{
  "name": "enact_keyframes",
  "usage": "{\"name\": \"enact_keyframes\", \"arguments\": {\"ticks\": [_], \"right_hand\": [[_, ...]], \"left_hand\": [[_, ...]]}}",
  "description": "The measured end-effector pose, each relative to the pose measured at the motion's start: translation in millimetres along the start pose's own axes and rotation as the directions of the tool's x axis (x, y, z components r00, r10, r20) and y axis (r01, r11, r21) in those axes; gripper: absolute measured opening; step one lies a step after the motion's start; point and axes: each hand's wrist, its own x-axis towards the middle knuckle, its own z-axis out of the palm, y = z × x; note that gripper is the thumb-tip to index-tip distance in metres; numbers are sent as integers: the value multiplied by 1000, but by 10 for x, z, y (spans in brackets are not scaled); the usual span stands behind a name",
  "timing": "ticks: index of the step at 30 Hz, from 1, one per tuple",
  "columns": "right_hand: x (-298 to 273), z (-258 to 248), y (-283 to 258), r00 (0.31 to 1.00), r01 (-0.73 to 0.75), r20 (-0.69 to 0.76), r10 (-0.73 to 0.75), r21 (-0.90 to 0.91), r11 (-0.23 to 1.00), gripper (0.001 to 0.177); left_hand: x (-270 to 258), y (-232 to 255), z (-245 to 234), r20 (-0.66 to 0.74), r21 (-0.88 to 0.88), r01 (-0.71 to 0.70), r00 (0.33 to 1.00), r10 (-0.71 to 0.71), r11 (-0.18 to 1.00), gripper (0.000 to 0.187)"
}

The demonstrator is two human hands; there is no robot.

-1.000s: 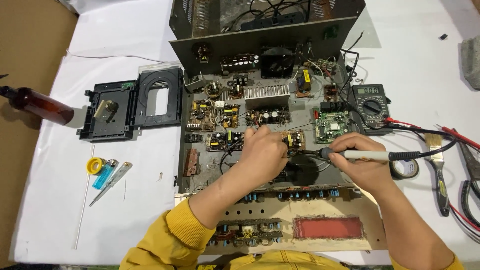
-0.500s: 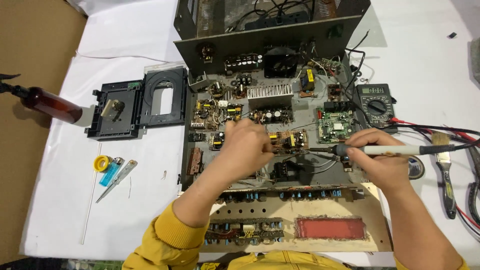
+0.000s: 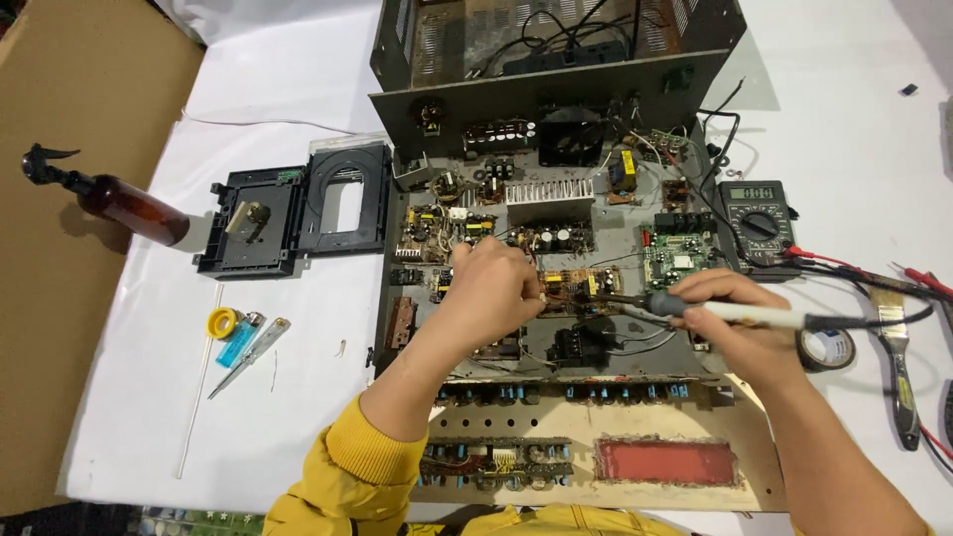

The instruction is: Soldering components and testing circuits on an open electronic device using a soldering iron and multimeter.

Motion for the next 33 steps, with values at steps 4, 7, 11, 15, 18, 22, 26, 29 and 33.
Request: {"name": "enact_keyframes", "arguments": {"ticks": [4, 7, 11, 15, 18, 22, 26, 29, 33], "right_hand": [[4, 24, -17, 990, 99, 117, -80, -169, 981, 13], [0, 48, -56, 982, 138, 149, -118, -134, 981, 14], [-8, 51, -1, 971, 176, 189, -145, -161, 971, 13], [22, 56, -8, 949, 263, 229, -216, -201, 944, 13], [43, 58, -23, 933, 304, 259, -250, -193, 933, 13], [38, 61, -63, 927, 324, 261, -269, -198, 925, 14], [39, 61, -39, 929, 320, 252, -270, -185, 929, 14], [57, 73, -85, 917, 344, 275, -289, -182, 921, 12], [55, 75, -64, 921, 327, 275, -275, -165, 931, 12]], "left_hand": [[-18, 47, 4, 45, 29, 6, 999, -7, 1000, 25], [-55, 104, -25, 66, 16, 12, 998, -13, 1000, 25], [-34, 123, -1, 107, 43, 23, 994, -27, 999, 26], [-43, 148, -17, 138, 62, 37, 989, -45, 997, 22], [-36, 152, -24, 152, 59, 47, 987, -56, 997, 21], [-61, 166, -41, 165, 50, 55, 984, -63, 997, 22], [2, 89, 54, 164, 79, 15, 986, -27, 997, 15], [-2, 110, 40, 149, 72, 15, 989, -25, 997, 18], [-11, 139, 14, 173, 79, 47, 983, -60, 996, 24]]}}
